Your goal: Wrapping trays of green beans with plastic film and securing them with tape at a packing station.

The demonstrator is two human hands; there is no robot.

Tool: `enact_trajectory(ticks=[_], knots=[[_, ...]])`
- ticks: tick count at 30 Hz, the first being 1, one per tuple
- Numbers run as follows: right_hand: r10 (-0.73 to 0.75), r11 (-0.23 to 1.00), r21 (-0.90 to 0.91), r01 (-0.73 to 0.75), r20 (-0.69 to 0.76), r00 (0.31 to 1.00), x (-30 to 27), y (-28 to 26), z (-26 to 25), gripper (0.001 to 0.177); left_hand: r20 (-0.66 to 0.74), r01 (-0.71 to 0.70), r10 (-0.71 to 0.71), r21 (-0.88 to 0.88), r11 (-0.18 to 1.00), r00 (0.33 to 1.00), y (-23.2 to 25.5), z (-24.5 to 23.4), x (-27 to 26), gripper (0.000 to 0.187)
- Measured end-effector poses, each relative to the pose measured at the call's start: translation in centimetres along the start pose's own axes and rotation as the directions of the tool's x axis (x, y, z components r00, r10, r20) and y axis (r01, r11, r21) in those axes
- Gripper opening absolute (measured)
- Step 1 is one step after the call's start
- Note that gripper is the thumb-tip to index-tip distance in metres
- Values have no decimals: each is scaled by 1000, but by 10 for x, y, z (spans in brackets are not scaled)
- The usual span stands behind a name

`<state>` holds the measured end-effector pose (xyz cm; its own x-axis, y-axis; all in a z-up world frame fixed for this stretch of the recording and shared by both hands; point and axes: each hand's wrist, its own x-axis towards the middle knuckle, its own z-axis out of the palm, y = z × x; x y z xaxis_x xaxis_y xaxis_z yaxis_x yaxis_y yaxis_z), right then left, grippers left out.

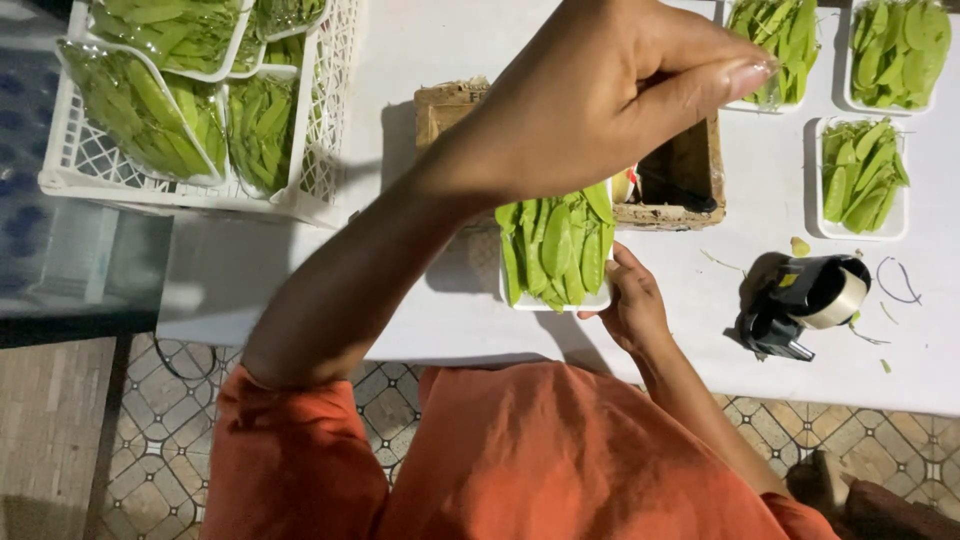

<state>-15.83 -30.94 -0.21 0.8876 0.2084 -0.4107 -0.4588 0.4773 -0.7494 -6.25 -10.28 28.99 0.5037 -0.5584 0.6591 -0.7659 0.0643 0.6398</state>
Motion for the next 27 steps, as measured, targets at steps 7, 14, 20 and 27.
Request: enact_trajectory(ticks=[7,14,20,27], knots=[[2,998,-61,-3,-15,1000,-1,-10,11,49,22,-18,17,23,1000,1000,1,-3,-1,35],[-16,999,-44,15,-22,1000,0,-13,12,47,121,-31,28,22,999,992,6,-7,0,33],[-24,999,-36,23,-28,999,6,-13,10,45,168,-24,14,58,998,986,5,-5,3,23],[-14,998,-61,11,-58,998,3,-17,15,43,158,4,-12,50,999,987,11,-7,5,30]])
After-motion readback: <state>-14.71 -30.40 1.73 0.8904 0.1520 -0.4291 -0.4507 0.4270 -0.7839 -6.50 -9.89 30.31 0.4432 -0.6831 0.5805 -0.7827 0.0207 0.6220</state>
